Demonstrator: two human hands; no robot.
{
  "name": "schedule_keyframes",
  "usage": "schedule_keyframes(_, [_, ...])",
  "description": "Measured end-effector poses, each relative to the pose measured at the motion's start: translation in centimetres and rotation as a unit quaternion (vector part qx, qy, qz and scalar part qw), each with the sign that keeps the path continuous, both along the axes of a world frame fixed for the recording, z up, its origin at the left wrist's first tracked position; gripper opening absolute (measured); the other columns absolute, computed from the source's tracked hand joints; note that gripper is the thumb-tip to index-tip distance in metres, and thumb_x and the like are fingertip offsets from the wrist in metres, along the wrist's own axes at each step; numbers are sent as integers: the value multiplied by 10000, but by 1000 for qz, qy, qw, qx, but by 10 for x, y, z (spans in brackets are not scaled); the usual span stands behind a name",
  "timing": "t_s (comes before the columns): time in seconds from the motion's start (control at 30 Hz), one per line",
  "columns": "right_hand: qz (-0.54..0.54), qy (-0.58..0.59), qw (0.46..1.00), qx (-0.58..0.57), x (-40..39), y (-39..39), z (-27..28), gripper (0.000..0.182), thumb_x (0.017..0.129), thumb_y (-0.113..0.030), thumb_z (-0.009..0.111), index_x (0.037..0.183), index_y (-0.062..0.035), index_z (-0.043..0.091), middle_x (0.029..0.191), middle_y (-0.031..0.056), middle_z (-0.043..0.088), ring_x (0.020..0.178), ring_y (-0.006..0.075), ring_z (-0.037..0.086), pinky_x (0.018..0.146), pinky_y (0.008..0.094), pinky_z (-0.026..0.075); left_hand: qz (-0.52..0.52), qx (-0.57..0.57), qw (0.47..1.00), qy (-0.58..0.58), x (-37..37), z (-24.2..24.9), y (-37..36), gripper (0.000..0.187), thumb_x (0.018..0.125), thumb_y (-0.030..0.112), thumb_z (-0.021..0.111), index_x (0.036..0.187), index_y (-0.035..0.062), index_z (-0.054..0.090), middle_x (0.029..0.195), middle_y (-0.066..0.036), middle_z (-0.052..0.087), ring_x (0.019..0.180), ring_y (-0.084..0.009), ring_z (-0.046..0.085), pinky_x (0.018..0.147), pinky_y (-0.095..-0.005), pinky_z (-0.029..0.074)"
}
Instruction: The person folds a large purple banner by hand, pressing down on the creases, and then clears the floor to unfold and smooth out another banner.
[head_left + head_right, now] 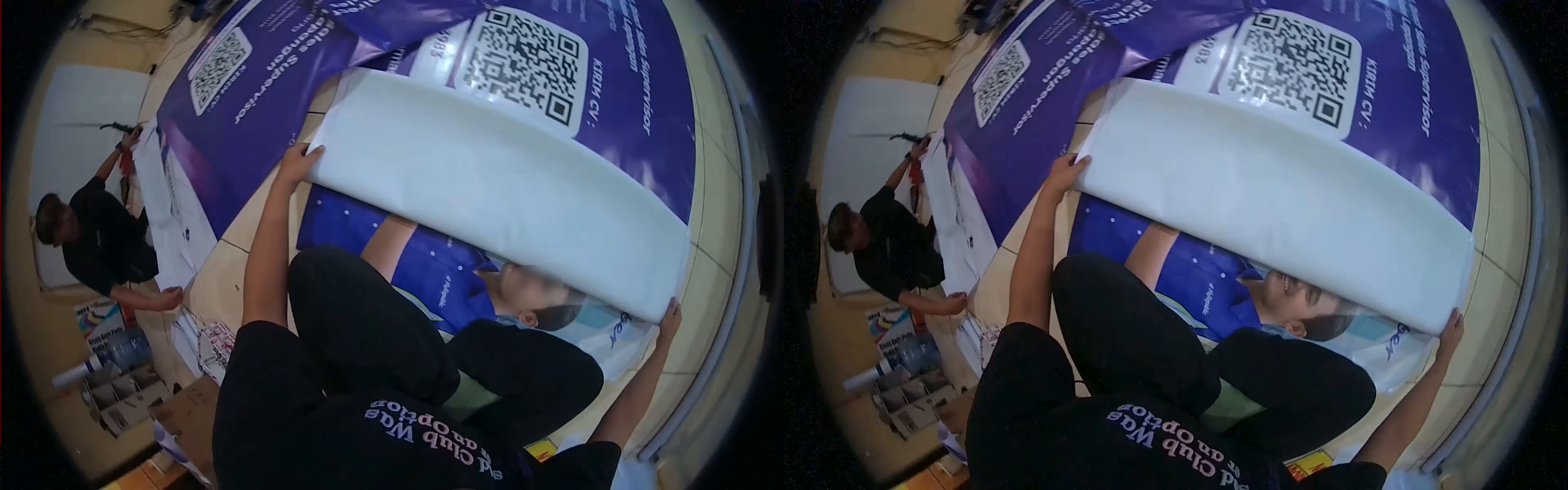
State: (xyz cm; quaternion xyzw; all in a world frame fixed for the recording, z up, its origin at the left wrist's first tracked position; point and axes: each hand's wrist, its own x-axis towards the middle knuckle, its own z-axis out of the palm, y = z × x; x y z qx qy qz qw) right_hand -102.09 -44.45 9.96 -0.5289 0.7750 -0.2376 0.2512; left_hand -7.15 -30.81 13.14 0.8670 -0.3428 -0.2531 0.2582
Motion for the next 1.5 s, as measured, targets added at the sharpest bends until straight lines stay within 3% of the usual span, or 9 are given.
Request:
schedule_keyframes(0.13, [-18, 6, 999, 28, -6, -21, 15, 507, 887, -406, 428, 1023, 67, 549, 906, 172, 609, 820, 255, 578, 743, 346, 437, -25, 4, 999, 31, -7, 14, -1, 436, 732, 326, 659, 961, -40, 601, 915, -185, 616, 832, -218, 595, 714, -319, 451])
schedule_keyframes(0.23, [54, 132, 971, 194, -44, -24, -31, 595, 862, -467, 427, 1108, 68, 517, 993, 206, 590, 923, 290, 568, 790, 368, 422, -86, -53, 975, -196, -37, 32, 5, 375, 798, 284, 604, 987, -39, 578, 845, -107, 613, 772, -153, 564, 703, -285, 433])
schedule_keyframes(0.37, [-90, -66, 993, -29, -21, 10, -45, 491, 876, -390, 460, 1038, 71, 518, 917, 138, 589, 808, 196, 537, 730, 310, 418, -45, -106, 993, -38, -16, 6, 29, 303, 842, 267, 552, 920, -26, 565, 704, -52, 572, 643, -110, 514, 596, -258, 410])
schedule_keyframes(0.57, [32, 77, 990, -113, -13, 37, -25, 331, 911, -321, 413, 889, -4, 508, 740, 110, 555, 673, 196, 498, 644, 300, 411, -16, -147, 989, 23, -19, -13, 45, 284, 878, 274, 508, 832, -2, 559, 620, -5, 507, 552, -57, 427, 497, -231, 353])
schedule_keyframes(0.73, [26, 147, 988, -40, 8, 1, 13, 350, 904, -334, 402, 874, -1, 506, 732, 170, 552, 645, 274, 514, 612, 350, 416, -31, -130, 977, -166, -46, 25, 43, 299, 873, 242, 491, 816, -47, 545, 633, -92, 507, 600, -141, 464, 564, -292, 386])
schedule_keyframes(1.0, [-64, 243, 968, 13, 45, -11, 13, 339, 898, -318, 405, 859, -13, 548, 760, 185, 591, 682, 342, 553, 617, 386, 429, 55, -100, 990, -88, -71, 8, 34, 258, 845, 217, 546, 822, -39, 568, 591, -63, 487, 568, -129, 447, 549, -285, 388])
schedule_keyframes(1.13, [-82, 160, 976, -126, 41, -7, 5, 337, 897, -325, 394, 855, -47, 581, 758, 189, 599, 661, 376, 558, 579, 415, 437, 119, -110, 980, -117, -69, 3, 40, 255, 842, 211, 554, 797, -38, 578, 600, -61, 506, 573, -127, 459, 556, -274, 394])
schedule_keyframes(1.33, [-108, 384, 916, 39, 45, -30, 3, 384, 894, -403, 343, 861, -84, 554, 758, 181, 616, 691, 393, 584, 579, 471, 456, 114, -109, 982, -106, -70, -5, 42, 240, 833, 205, 568, 795, -32, 580, 624, -78, 548, 590, -130, 485, 570, -275, 404])
schedule_keyframes(1.5, [-165, 334, 927, 32, 58, -26, 13, 419, 887, -441, 334, 874, -83, 552, 783, 192, 610, 731, 402, 574, 612, 481, 448, 149, -86, 979, -109, -79, 8, 37, 205, 798, 186, 609, 798, -18, 596, 646, -83, 563, 607, -165, 523, 595, -298, 428])
